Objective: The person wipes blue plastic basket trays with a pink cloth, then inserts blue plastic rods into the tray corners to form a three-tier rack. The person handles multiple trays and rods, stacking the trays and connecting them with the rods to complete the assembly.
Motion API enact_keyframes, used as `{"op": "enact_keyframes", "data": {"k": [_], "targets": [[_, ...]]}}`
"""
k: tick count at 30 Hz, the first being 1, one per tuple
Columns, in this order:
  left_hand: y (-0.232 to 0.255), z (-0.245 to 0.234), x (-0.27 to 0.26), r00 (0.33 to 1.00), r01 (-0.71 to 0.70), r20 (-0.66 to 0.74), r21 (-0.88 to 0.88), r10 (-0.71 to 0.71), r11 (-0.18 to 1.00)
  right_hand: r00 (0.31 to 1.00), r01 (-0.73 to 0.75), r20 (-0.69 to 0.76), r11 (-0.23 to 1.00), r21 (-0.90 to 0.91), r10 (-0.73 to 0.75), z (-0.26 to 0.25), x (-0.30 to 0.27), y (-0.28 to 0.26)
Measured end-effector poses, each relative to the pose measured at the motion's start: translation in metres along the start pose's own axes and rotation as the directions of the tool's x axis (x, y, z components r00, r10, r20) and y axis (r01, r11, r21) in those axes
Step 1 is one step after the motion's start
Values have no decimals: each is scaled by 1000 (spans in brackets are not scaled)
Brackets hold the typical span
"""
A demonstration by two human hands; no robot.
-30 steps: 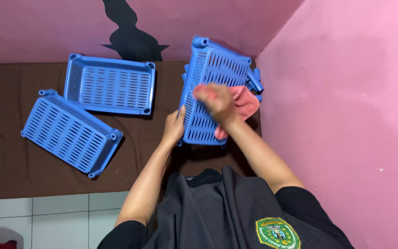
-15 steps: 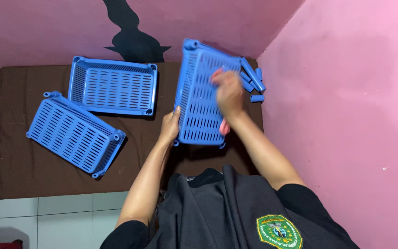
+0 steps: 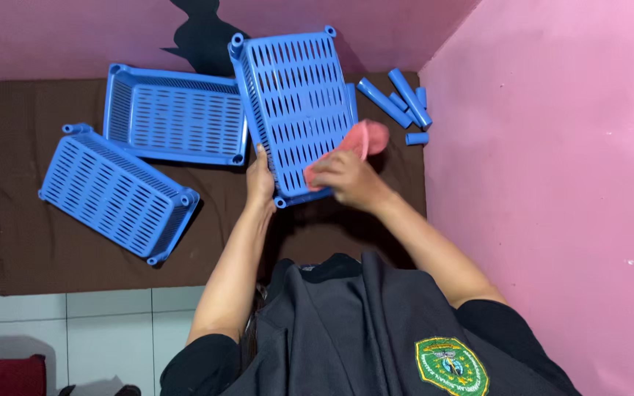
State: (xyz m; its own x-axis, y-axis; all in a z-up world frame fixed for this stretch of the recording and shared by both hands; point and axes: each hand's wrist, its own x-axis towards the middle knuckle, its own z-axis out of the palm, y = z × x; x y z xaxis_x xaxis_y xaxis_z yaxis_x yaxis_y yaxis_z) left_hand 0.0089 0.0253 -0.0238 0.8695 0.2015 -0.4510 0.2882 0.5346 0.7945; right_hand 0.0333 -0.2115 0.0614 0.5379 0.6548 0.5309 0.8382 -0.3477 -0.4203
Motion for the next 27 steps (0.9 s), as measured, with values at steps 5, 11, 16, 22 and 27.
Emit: {"op": "enact_keyframes", "data": {"k": [5, 11, 16, 22, 27], "targets": [[-5, -2, 7, 996, 47, -85, 95, -39, 994, 993, -105, -56, 994, 26, 106, 0, -8, -9], [-6, -3, 6, 985, 161, -61, -48, -163, 986, 996, -16, 86, 1000, 10, 15, -7, -10, -16], [-12, -4, 3, 995, 57, -74, -56, -61, 997, 995, -98, -18, 982, 163, 102, -2, -11, -25], [-15, -3, -1, 998, 3, -59, 43, 0, 999, 986, -148, -75, 989, 10, 149, 25, 4, -28], [-15, 4, -5, 994, -82, -78, -8, 82, 997, 998, -26, -51, 997, 69, 29, 42, 9, -33]]}}
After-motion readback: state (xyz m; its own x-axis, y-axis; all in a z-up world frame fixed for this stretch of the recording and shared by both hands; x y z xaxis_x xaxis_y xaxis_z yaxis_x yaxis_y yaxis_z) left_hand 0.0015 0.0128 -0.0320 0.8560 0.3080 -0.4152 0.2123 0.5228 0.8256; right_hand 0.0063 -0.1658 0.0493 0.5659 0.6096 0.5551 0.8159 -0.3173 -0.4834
